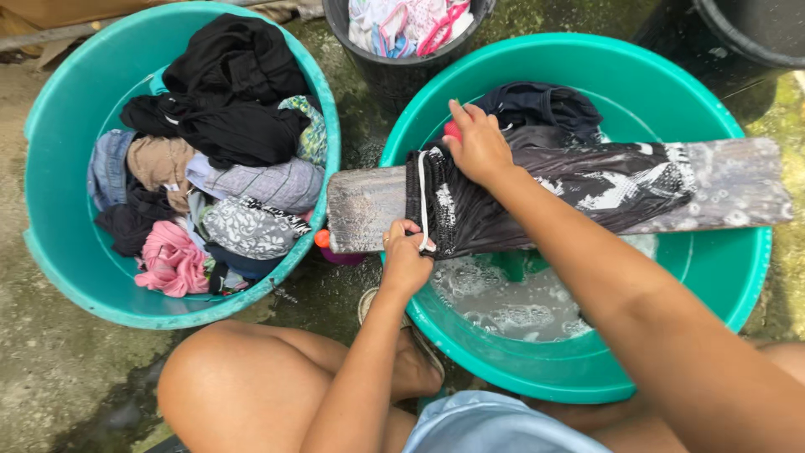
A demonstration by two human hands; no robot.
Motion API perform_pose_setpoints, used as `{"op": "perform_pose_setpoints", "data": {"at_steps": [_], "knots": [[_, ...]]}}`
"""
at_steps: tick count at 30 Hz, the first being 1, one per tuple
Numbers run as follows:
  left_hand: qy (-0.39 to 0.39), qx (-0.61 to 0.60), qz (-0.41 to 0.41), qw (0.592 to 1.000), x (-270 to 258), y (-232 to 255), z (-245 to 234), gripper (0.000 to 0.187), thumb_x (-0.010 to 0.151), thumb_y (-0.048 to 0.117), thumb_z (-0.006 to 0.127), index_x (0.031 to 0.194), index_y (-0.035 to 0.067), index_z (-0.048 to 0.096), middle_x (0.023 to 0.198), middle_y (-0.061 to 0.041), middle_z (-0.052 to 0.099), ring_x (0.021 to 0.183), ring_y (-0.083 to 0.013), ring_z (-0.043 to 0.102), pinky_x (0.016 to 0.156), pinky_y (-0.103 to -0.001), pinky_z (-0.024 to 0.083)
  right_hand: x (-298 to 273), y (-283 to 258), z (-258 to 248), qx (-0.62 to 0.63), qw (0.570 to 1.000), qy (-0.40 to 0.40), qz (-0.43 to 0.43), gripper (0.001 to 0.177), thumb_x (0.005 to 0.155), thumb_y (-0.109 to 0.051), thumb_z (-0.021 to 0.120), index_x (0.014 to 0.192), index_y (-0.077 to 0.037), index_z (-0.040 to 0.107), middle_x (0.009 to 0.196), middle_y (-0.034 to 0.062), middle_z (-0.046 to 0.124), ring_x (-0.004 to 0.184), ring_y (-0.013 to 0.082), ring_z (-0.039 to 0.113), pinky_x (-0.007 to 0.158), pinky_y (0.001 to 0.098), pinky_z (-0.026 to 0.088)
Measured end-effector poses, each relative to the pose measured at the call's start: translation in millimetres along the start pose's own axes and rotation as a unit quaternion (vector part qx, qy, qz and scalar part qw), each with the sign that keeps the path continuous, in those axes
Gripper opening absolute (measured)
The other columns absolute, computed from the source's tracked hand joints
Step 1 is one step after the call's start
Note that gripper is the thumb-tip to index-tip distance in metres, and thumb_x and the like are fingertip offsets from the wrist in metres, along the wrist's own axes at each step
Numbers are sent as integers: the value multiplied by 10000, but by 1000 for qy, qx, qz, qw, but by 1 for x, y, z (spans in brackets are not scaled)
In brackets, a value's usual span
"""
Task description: The person hand-washes a black garment by scrubbing it against a wooden board in a basin of soapy water using a small brush, and then places it in a bucket with other dark items.
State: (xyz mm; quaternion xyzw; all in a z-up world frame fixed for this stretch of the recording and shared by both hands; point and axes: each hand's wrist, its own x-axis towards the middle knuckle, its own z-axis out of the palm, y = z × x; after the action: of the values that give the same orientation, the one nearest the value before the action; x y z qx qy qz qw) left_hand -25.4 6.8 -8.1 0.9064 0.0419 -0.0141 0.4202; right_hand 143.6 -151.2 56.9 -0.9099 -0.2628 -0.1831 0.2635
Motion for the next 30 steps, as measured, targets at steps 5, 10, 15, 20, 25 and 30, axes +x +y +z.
{"op": "perform_pose_setpoints", "data": {"at_steps": [5,10,15,20,25,30], "knots": [[-105,123,-111,981,-3,23,-32,269,686,154,785,950,202,809,1193,-58,496,1156,-324,473,976,-441,426,-49,-38,-21,71,982,-155,-83,303,826,-58,708,1118,-35,631,1059,200,664,933,434,628,832,536,493],[-136,152,-90,975,-14,33,-44,301,749,374,784,946,149,824,1231,-76,487,1202,-324,445,987,-450,411,-21,-1,-43,-18,998,-26,-60,290,809,-70,725,1077,-29,623,1032,194,651,957,452,607,836,538,503],[-106,150,-126,975,-1,35,-38,493,769,593,762,976,149,818,1233,-59,516,1227,-304,460,979,-481,418,-23,-7,-29,6,996,-1,-93,367,848,-95,735,1197,-31,644,1110,229,643,1012,440,603,867,508,513],[-84,128,-143,978,5,25,-31,457,761,529,801,972,124,816,1259,-57,521,1239,-311,466,1009,-472,436,-63,-24,-20,-104,950,-274,-111,233,861,-113,719,1088,-136,668,1106,119,679,1084,356,639,945,475,526],[-121,141,-152,971,8,32,-36,427,777,507,798,991,138,816,1282,-64,493,1261,-318,442,1005,-472,436,-58,-23,-18,63,980,-140,-128,477,814,-130,756,1279,-84,659,1176,202,669,1053,409,625,903,496,522],[-115,153,-129,973,7,33,-38,455,785,528,792,1010,133,807,1285,-73,496,1255,-326,443,993,-476,440,-76,-40,-20,76,975,-156,-135,403,820,-132,754,1210,-78,666,1172,201,671,1066,392,630,927,476,529]]}}
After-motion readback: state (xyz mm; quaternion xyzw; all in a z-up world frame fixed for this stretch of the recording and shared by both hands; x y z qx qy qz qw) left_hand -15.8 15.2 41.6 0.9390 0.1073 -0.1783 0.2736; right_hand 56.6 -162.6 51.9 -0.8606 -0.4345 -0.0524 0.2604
